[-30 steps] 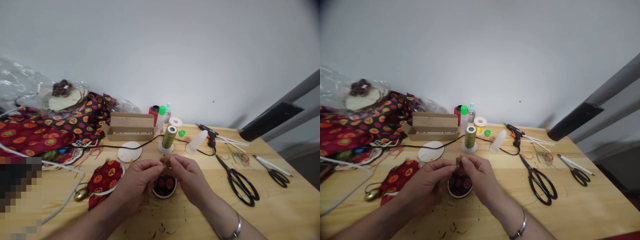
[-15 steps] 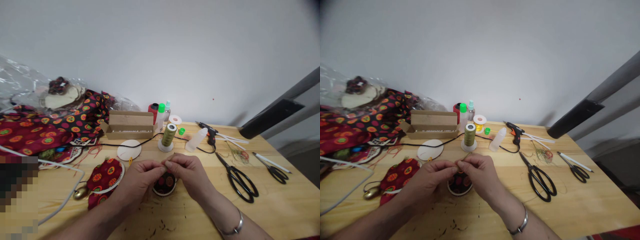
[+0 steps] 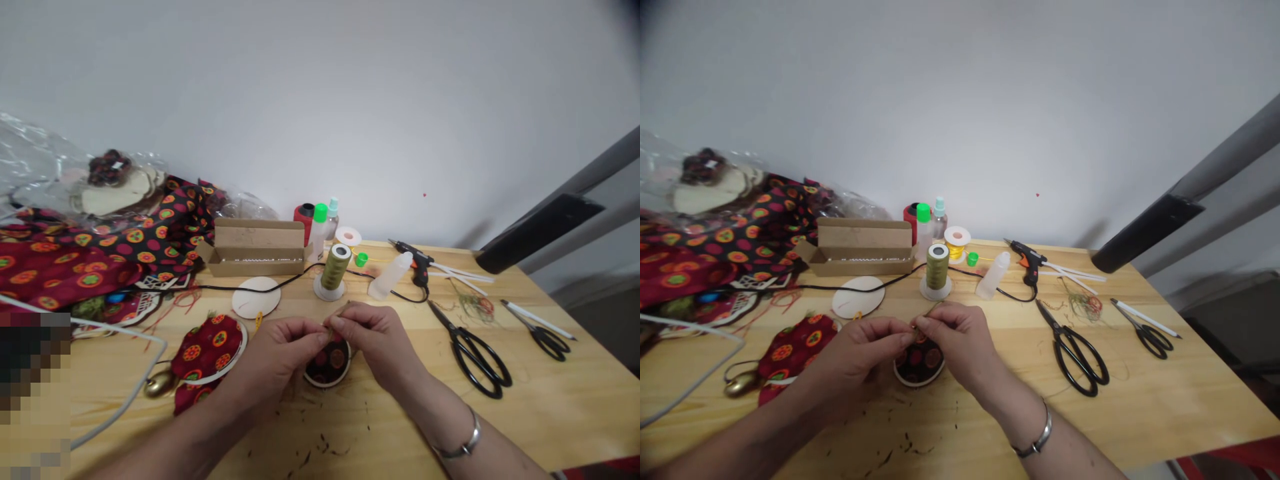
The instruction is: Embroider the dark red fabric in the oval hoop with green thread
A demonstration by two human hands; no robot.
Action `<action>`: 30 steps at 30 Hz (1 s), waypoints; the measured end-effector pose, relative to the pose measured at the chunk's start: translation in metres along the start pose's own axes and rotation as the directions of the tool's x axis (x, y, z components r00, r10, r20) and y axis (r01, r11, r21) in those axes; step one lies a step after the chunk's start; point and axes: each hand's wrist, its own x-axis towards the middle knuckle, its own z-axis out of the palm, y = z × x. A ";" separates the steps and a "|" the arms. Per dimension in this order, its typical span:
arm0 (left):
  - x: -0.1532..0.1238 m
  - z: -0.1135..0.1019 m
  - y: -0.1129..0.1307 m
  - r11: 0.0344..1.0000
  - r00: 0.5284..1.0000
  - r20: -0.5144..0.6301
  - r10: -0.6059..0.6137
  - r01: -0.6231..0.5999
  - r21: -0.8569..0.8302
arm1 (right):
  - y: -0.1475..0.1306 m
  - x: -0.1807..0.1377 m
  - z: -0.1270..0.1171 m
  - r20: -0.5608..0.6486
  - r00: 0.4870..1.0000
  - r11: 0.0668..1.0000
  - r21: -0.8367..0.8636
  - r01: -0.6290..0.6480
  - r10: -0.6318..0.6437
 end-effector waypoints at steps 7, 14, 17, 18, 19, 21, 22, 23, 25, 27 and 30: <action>0.000 -0.003 0.000 1.000 0.998 0.055 -0.006 0.006 -0.002 | 0.002 0.000 0.001 0.041 0.998 0.999 0.011 -0.037 0.037; 0.000 -0.003 -0.002 0.997 0.998 0.048 -0.052 0.055 -0.060 | -0.001 -0.002 0.000 0.056 0.994 0.995 0.037 -0.097 0.095; -0.001 -0.003 -0.001 0.994 0.996 0.049 -0.076 0.079 -0.077 | -0.001 -0.002 -0.001 0.067 0.992 0.993 0.051 -0.108 0.104; -0.001 -0.003 0.000 0.993 0.996 0.055 -0.075 0.079 -0.083 | 0.000 -0.002 -0.001 0.073 0.992 0.992 0.060 -0.112 0.107; -0.001 -0.003 0.000 0.993 0.996 0.059 -0.071 0.076 -0.089 | 0.000 -0.002 -0.001 0.081 0.990 0.990 0.068 -0.120 0.115; 0.000 -0.003 0.001 0.993 0.996 0.062 -0.068 0.073 -0.094 | 0.000 -0.002 -0.001 0.097 0.985 0.986 0.080 -0.149 0.141; 0.000 -0.003 0.002 0.993 0.996 0.058 -0.065 0.071 -0.093 | 0.001 -0.001 -0.001 0.098 0.983 0.983 0.084 -0.161 0.153; 0.001 -0.003 0.001 0.994 0.996 0.053 -0.065 0.070 -0.089 | 0.001 -0.001 -0.001 0.092 0.983 0.982 0.085 -0.169 0.162; 0.001 -0.005 0.000 0.995 0.997 0.043 -0.060 0.063 -0.072 | 0.001 0.000 0.000 0.069 0.984 0.982 0.082 -0.170 0.165; 0.001 -0.006 -0.001 0.997 0.998 0.040 -0.049 0.052 -0.056 | 0.000 0.000 0.000 0.052 0.987 0.985 0.072 -0.159 0.155; 0.001 -0.007 -0.003 0.997 0.997 0.048 -0.063 0.065 -0.042 | -0.002 -0.001 0.001 0.040 0.991 0.991 0.031 -0.131 0.130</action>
